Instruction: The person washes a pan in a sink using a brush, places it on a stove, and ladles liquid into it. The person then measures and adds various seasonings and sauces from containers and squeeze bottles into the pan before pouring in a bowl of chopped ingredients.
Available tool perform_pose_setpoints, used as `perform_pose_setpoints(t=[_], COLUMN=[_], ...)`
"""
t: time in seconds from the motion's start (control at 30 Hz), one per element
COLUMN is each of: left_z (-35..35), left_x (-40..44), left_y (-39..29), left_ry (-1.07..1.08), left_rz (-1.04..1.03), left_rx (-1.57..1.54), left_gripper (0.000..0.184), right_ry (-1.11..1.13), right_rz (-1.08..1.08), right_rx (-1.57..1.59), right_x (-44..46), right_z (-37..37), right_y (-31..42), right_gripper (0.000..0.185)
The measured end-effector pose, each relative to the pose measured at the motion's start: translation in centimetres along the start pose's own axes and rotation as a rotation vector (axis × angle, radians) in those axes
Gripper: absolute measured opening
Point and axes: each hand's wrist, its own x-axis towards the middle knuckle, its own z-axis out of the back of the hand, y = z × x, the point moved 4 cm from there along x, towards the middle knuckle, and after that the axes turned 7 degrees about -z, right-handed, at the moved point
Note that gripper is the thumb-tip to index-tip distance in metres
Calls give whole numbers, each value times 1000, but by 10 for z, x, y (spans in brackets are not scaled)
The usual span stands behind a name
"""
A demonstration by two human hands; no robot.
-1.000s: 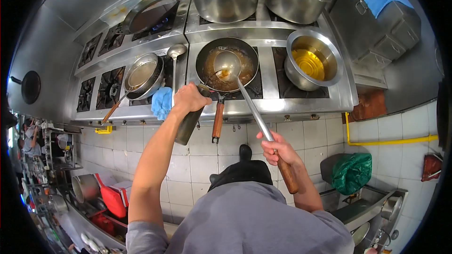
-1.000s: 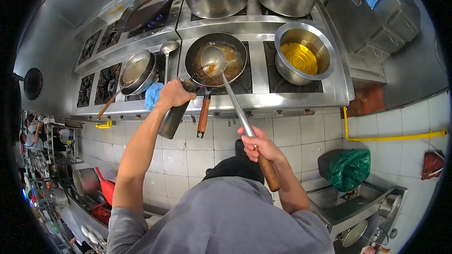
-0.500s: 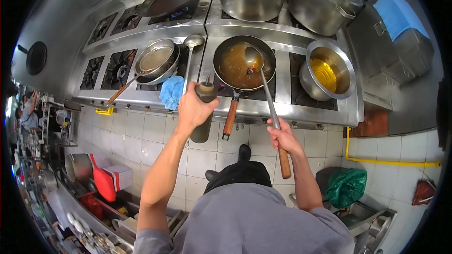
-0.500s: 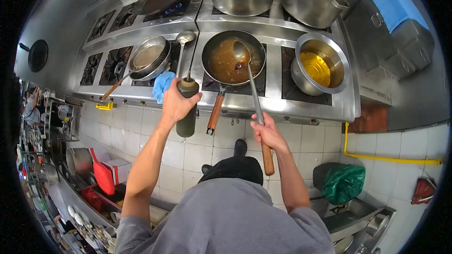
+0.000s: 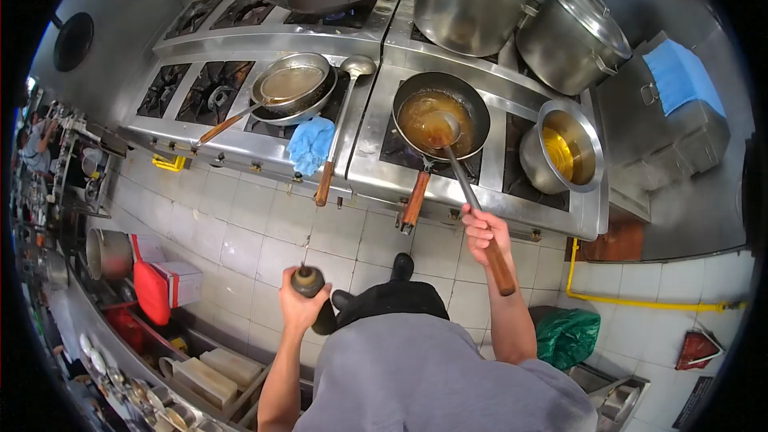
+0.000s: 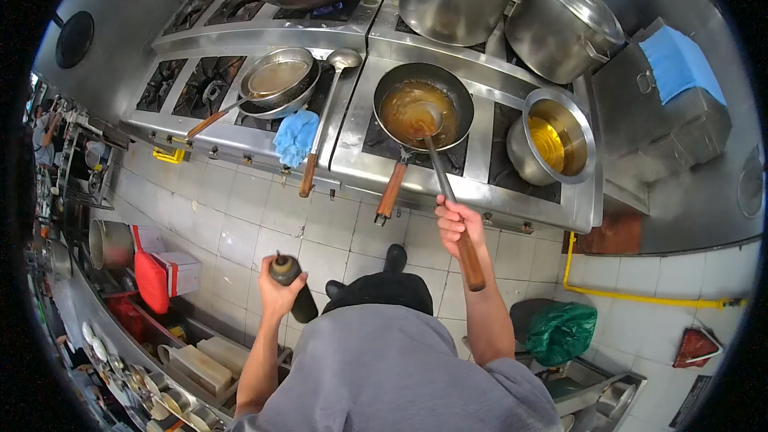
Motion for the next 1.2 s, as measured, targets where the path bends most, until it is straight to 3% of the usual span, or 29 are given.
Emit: perform_pose_setpoints(t=[0.17, 0.37, 0.43, 0.57, 0.63, 0.67, 0.73, 0.87, 0.93, 1.03, 1.07, 1.17, 1.2], left_z=[37, 76, 84, 98, 102, 106, 115, 134, 148, 172, 178, 197, 204], left_x=[-49, -71, -72, -71, -72, -72, -72, -79, -85, -95, -98, -112, -118], left_y=[69, 90, 98, 112, 130, 132, 136, 154, 161, 166, 169, 183, 190], left_ry=[-111, -221, -232, -260, -256, -256, -278, -306, -331, -330, -333, -364, -388], left_rz=[83, 156, 160, 154, 117, 117, 142, 136, 125, 147, 149, 166, 188], left_rx=[-19, -83, -116, -95, -82, -91, -109, -160, -100, -55, -55, -27, -33], left_gripper=[60, 53, 53, 55, 57, 57, 59, 59, 59, 59, 59, 60, 60], right_ry=[11, -346, -601, -795, -1014, -1017, -1108, -1297, -1342, -1344, -1433, -1447, -1424], right_rz=[-21, 117, 209, 297, 300, 304, 619, 498, 320, 235, 316, 489, 664], right_rx=[27, -466, -768, -1128, -1477, -1483, -2176, -2156, -1988, -1770, -1963, -1856, -1889], right_x=[4, 10, 9, 20, 23, 27, 33, 44, 49, 52, 52, 39, 35], right_z=[-11, -14, -20, -12, -7, 11, 35, 26, 24, 16, 6, -17, -13], right_y=[-14, -14, -8, 5, 12, 18, 35, 22, 21, 14, 12, 2, 11], right_gripper=[22, 18, 20, 23, 28, 28, 36, 41, 48, 54, 61, 66, 66])
